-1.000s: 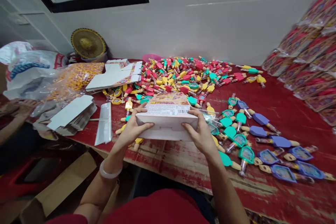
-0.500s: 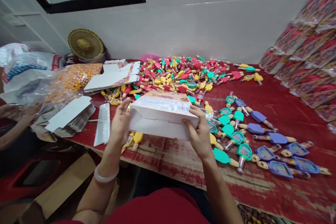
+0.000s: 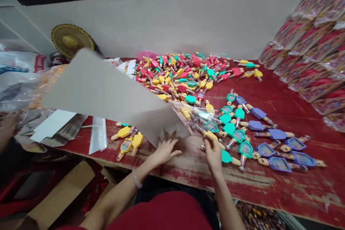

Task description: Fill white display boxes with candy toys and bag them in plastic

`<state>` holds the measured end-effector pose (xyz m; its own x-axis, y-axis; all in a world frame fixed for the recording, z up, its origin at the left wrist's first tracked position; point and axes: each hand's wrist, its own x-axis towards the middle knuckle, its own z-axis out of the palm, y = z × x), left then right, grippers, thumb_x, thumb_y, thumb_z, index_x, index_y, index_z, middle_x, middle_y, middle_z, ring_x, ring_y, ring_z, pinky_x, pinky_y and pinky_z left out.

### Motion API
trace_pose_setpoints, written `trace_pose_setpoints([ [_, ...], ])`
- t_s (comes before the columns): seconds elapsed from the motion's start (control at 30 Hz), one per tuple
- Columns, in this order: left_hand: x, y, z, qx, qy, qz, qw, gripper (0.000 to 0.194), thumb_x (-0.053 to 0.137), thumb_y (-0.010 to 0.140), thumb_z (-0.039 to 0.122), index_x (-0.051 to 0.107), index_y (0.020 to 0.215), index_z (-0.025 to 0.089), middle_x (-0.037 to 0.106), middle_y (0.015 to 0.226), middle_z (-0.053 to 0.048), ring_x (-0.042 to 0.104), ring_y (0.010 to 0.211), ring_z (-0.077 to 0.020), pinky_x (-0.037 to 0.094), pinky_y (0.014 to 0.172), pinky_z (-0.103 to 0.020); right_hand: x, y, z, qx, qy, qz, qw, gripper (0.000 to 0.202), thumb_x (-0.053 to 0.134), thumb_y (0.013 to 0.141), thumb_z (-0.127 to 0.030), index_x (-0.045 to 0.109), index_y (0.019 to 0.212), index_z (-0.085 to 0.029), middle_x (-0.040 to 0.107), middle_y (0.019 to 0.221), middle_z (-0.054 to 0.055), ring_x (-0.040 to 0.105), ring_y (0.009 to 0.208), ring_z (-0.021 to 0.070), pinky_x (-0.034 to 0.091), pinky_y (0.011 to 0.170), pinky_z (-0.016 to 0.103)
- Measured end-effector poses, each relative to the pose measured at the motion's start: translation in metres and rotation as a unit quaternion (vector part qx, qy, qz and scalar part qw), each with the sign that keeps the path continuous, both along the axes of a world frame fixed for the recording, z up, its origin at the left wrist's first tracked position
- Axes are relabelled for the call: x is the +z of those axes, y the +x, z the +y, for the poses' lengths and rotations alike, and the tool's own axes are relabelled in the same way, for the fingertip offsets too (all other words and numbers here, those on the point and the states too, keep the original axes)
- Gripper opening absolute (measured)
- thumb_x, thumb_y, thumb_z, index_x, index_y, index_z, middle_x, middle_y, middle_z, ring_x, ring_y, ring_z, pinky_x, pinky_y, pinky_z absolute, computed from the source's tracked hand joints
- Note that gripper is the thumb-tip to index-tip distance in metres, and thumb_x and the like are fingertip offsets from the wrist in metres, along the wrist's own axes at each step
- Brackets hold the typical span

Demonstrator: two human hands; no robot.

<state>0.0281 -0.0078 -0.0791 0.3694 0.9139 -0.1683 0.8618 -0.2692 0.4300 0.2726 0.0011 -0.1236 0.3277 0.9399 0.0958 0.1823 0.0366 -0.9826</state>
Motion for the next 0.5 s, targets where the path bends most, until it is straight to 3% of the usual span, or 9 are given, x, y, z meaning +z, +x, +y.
trace_pose_setpoints([
  [0.1, -0.050, 0.004, 0.021, 0.013, 0.024, 0.064, 0.998, 0.057, 0.062, 0.097, 0.047, 0.054, 0.149, 0.023, 0.031, 0.169, -0.016, 0.015, 0.157, -0.0498, 0.013, 0.114, -0.087, 0.005, -0.002, -0.017, -0.012, -0.028, -0.004, 1.000, 0.042, 0.064, 0.087, -0.058, 0.072, 0.105, -0.020, 0.075, 0.107, 0.011, 0.071, 0.103, 0.0330, 0.056, 0.097, 0.062],
  [0.17, -0.067, -0.001, 0.030, -0.010, 0.042, 0.068, 0.997, 0.041, 0.051, 0.102, 0.035, 0.061, 0.141, 0.023, 0.036, 0.167, -0.011, 0.016, 0.158, -0.0460, 0.010, 0.116, -0.086, 0.011, -0.009, -0.013, 0.013, -0.021, -0.030, 0.999, 0.042, 0.061, 0.090, -0.057, 0.072, 0.107, -0.020, 0.075, 0.108, 0.013, 0.070, 0.103, 0.0334, 0.055, 0.097, 0.062],
  [0.27, -0.073, -0.015, 0.031, -0.029, 0.039, 0.050, 0.998, 0.041, 0.040, 0.103, 0.019, 0.063, 0.137, 0.021, 0.043, 0.164, -0.010, 0.021, 0.158, -0.0401, 0.012, 0.118, -0.083, 0.018, -0.012, 0.028, 0.005, 0.053, -0.122, 0.991, 0.045, 0.058, 0.090, -0.054, 0.068, 0.118, -0.020, 0.069, 0.127, 0.017, 0.062, 0.121, 0.0360, 0.044, 0.109, 0.065],
  [0.37, -0.071, -0.035, 0.015, 0.006, 0.061, 0.016, 0.998, 0.041, 0.037, 0.104, 0.018, 0.065, 0.133, 0.021, 0.050, 0.159, -0.011, 0.030, 0.157, -0.0315, 0.016, 0.126, -0.072, 0.021, -0.004, 0.093, -0.013, 0.104, -0.203, 0.974, 0.057, 0.071, 0.080, -0.055, 0.065, 0.124, -0.020, 0.054, 0.148, 0.020, 0.034, 0.148, 0.0415, 0.016, 0.122, 0.067],
  [0.43, -0.070, -0.047, 0.000, 0.020, 0.080, 0.005, 0.997, 0.039, 0.034, 0.104, 0.019, 0.068, 0.124, 0.022, 0.052, 0.158, -0.008, 0.034, 0.156, -0.0270, 0.019, 0.129, -0.063, 0.020, 0.001, 0.131, 0.021, 0.091, -0.203, 0.975, 0.050, 0.079, 0.072, -0.055, 0.068, 0.108, -0.021, 0.063, 0.135, 0.020, 0.028, 0.149, 0.0447, 0.006, 0.121, 0.069],
  [0.5, -0.072, -0.057, -0.014, 0.004, 0.078, 0.008, 0.997, 0.038, 0.034, 0.105, 0.021, 0.070, 0.117, 0.024, 0.051, 0.159, -0.005, 0.033, 0.156, -0.0258, 0.019, 0.130, -0.060, 0.022, 0.005, 0.158, 0.070, 0.093, -0.166, 0.979, 0.037, 0.082, 0.071, -0.054, 0.064, 0.085, -0.025, 0.072, 0.107, 0.014, 0.036, 0.144, 0.0455, 0.009, 0.119, 0.072],
])
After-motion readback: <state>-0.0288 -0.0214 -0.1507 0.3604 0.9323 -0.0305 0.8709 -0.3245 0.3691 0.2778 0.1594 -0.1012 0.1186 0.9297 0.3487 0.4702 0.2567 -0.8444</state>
